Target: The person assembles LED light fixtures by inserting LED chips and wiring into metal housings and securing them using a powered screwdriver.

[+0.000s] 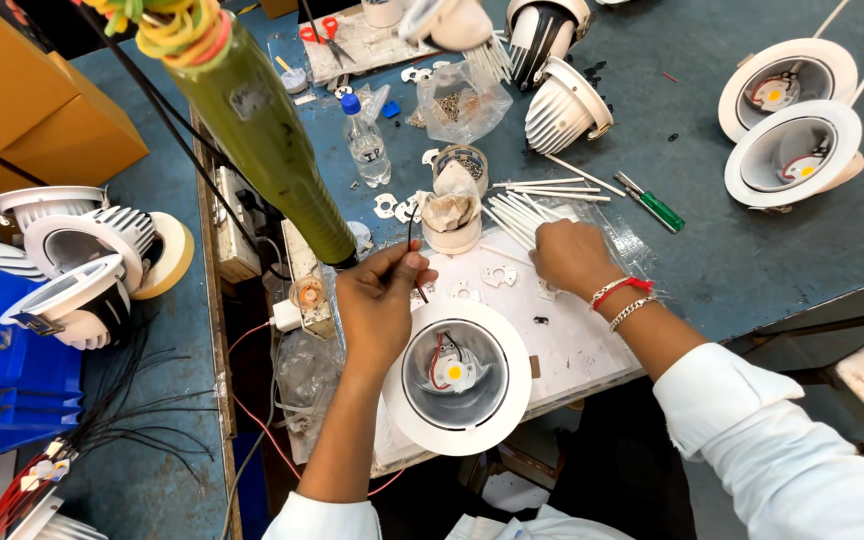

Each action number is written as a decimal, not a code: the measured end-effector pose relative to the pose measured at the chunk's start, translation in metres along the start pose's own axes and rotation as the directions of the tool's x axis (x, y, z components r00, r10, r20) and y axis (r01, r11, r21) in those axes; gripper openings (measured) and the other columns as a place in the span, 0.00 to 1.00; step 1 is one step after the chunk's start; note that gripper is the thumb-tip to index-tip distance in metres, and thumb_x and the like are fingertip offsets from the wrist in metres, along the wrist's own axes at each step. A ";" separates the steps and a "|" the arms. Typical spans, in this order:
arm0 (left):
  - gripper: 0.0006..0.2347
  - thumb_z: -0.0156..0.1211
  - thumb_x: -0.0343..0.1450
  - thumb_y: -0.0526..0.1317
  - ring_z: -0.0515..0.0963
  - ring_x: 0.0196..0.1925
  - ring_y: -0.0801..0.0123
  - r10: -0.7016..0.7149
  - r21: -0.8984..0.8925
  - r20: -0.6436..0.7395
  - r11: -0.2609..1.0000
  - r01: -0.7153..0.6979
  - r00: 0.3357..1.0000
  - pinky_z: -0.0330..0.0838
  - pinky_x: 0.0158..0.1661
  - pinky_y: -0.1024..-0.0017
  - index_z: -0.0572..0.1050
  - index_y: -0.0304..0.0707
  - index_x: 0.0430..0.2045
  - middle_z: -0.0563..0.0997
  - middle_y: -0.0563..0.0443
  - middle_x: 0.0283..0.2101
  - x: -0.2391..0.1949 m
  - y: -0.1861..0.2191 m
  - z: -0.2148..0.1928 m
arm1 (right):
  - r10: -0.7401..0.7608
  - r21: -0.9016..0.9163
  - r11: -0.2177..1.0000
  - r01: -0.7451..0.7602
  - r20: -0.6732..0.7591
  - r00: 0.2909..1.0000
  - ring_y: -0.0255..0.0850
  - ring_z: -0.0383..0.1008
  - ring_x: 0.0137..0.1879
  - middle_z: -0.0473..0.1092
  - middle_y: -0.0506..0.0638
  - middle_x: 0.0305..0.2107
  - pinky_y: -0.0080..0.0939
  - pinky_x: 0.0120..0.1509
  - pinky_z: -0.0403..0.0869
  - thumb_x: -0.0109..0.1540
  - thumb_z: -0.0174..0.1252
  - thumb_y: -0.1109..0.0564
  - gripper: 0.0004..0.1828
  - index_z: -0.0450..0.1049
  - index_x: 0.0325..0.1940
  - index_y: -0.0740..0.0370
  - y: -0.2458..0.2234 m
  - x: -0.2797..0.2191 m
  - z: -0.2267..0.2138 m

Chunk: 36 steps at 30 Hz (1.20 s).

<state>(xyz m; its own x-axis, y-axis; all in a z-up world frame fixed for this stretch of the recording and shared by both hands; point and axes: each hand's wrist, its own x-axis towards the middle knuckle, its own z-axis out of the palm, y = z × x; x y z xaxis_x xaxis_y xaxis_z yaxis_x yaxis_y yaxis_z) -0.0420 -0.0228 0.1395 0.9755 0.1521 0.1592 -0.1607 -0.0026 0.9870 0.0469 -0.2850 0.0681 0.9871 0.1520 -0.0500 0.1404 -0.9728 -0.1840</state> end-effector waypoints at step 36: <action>0.10 0.60 0.74 0.38 0.85 0.32 0.74 0.054 0.102 -0.070 0.994 -0.046 0.996 0.78 0.35 0.77 0.81 0.25 0.37 0.85 0.47 0.30 -0.017 0.032 0.027 | -0.349 0.815 0.064 0.575 -0.522 0.778 0.36 0.81 0.48 0.79 0.57 0.45 0.36 0.55 0.81 0.70 0.59 0.63 0.08 0.70 0.51 0.69 -0.097 -0.035 -0.138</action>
<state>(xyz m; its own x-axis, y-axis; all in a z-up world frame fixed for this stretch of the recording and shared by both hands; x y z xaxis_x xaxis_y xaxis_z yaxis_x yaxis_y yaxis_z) -0.0598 -0.0526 0.1694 0.9526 0.2202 0.2099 -0.1896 -0.1101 0.9757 0.0094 -0.2204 0.2233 0.7592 0.3671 0.5374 0.5145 0.1673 -0.8410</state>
